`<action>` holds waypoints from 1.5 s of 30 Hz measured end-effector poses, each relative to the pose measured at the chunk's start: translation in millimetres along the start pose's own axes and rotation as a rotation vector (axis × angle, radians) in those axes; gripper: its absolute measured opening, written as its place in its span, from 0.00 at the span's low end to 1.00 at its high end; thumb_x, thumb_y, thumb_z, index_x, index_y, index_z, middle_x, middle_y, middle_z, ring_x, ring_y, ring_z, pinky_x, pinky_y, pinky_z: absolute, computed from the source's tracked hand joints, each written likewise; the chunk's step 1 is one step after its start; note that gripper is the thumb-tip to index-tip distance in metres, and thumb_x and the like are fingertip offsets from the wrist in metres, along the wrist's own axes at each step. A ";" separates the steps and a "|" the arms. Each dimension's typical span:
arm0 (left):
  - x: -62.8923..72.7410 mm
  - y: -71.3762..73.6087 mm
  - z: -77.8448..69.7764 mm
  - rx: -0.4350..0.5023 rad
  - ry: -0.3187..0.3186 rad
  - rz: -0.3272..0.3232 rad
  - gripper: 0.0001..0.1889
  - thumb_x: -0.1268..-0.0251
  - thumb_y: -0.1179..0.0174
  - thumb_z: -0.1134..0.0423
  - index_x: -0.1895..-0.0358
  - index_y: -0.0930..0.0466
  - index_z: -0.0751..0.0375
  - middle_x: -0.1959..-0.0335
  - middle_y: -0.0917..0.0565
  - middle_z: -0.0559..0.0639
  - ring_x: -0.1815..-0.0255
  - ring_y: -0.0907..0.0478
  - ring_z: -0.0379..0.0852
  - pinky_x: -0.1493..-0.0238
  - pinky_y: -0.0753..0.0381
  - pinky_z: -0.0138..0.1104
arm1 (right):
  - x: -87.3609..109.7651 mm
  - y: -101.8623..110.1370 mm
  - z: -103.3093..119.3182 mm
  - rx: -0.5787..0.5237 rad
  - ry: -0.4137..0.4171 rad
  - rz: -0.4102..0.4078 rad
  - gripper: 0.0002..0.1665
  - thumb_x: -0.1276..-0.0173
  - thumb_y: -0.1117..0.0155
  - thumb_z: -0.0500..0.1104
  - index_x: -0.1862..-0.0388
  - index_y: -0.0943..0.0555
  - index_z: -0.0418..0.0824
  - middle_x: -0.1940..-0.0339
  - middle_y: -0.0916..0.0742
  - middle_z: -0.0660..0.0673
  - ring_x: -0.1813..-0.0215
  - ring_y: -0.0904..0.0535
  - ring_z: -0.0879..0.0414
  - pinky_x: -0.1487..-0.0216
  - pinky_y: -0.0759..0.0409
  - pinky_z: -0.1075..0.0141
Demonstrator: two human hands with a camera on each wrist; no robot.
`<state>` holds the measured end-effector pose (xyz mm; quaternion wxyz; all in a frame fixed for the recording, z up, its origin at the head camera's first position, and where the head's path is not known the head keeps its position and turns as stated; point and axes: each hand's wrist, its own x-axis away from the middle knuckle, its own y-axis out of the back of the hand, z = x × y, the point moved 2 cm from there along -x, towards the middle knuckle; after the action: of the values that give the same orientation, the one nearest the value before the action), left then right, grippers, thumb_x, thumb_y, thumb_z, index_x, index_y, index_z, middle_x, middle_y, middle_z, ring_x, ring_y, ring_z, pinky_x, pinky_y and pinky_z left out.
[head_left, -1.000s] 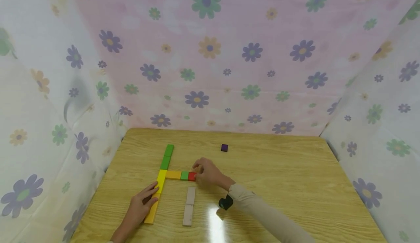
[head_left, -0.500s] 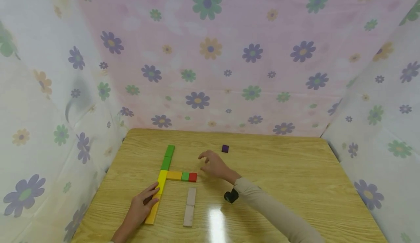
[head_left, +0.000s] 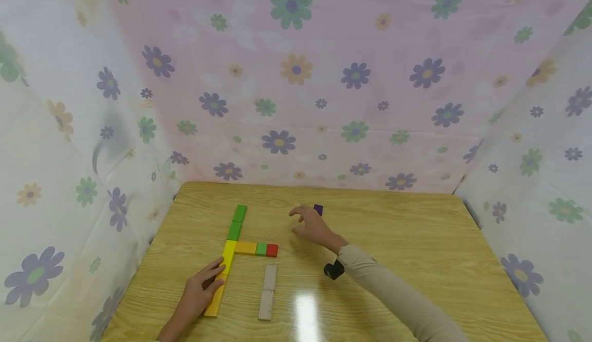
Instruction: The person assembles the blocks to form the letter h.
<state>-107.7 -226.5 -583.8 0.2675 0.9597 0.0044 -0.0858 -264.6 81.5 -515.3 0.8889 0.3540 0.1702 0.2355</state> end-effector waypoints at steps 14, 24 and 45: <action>1.2 -0.5 1.8 0.022 0.003 -0.006 0.20 0.45 0.35 0.74 0.46 0.20 0.66 0.37 0.26 0.54 0.38 0.30 0.55 0.50 0.26 0.21 | -2.9 15.1 -15.9 0.042 -0.055 -0.014 0.26 0.41 0.32 0.33 0.43 0.25 0.36 0.46 0.25 0.34 0.53 0.23 0.38 0.61 0.20 0.53; 0.3 -0.1 -0.6 0.005 -0.016 -0.006 0.20 0.44 0.35 0.74 0.46 0.20 0.66 0.38 0.26 0.54 0.38 0.30 0.55 0.50 0.26 0.21 | -6.0 24.3 -35.5 0.060 -0.083 -0.030 0.27 0.41 0.33 0.31 0.42 0.25 0.32 0.50 0.25 0.32 0.64 0.28 0.48 0.67 0.27 0.58; 0.0 -0.3 -0.4 0.040 0.000 0.003 0.20 0.43 0.36 0.74 0.46 0.20 0.66 0.37 0.27 0.55 0.37 0.31 0.55 0.49 0.25 0.23 | -8.2 26.4 -70.7 0.132 -0.211 -0.066 0.26 0.43 0.33 0.30 0.43 0.25 0.32 0.52 0.25 0.34 0.61 0.26 0.46 0.61 0.22 0.56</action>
<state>-107.6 -226.0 -583.6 0.2482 0.9649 0.0010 -0.0856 -312.5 132.7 -544.3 0.8840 0.4286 0.1026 0.1559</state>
